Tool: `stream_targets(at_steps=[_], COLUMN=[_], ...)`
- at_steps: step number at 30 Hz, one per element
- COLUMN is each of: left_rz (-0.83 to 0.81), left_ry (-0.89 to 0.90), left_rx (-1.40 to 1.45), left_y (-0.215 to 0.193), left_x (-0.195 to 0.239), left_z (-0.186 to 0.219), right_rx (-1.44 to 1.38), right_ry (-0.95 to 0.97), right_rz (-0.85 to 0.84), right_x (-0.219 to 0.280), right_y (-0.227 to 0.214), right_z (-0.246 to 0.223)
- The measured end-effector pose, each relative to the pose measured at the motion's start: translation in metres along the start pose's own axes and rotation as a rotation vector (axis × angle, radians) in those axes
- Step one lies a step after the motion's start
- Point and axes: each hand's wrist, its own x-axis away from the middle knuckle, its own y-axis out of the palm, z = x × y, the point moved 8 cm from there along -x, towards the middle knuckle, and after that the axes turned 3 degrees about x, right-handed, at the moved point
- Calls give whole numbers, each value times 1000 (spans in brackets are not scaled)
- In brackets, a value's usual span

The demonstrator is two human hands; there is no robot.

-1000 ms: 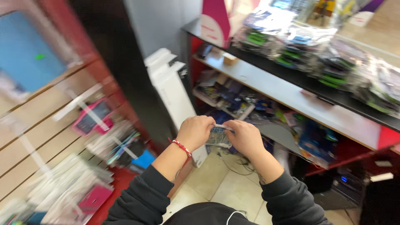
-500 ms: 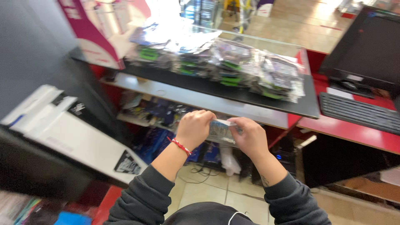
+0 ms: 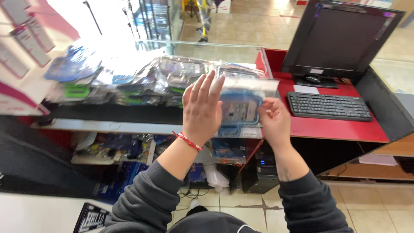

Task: The person repeatedly takes packaged electronic items from a wall display and places them on a glass counter. They handle multiple items one at a time, including green, black, and pink packaged devices, and arrange them in a row on the counter.

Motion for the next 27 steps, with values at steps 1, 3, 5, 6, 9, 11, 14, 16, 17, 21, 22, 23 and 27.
stream_targets(at_steps=[1,3,5,6,9,11,14,16,17,21,22,23,27], left_rz=[8,24,-134,-134,-347,-560,-622,-628,-629,-650,-637,-624,-604], left_ry=[57,122,196,201,240,173,159,152,147,109,96,84,56], left_rx=[-17,-22,77,84,139,127,108,71,34,4,2,1,-50], left_y=[9,30,65,76,124,159,187,202,208,210,210,210,213], left_x=[-4,-10,-8,-7,-1,8,11,16,18,14,12,11,8], left_z=[6,12,18,17,13,2,-11,-18,-21,-18,-18,-18,-18], right_rx=[-72,-138,-188,-185,-239,-275,-252,-186,-121,556,678,792,1045], right_ry=[24,40,89,89,271,456,483,384,280,271,57,-163,-136], right_rz=[54,123,149,156,170,164,162,112,62,-106,-128,-148,-444], right_x=[-12,-43,-79,-92,-131,-151,-169,-181,-188,-179,-178,-173,-159], right_y=[-7,-16,-19,-19,-13,-4,17,26,31,46,56,66,92], right_z=[-1,6,29,37,82,124,136,144,143,117,93,68,70])
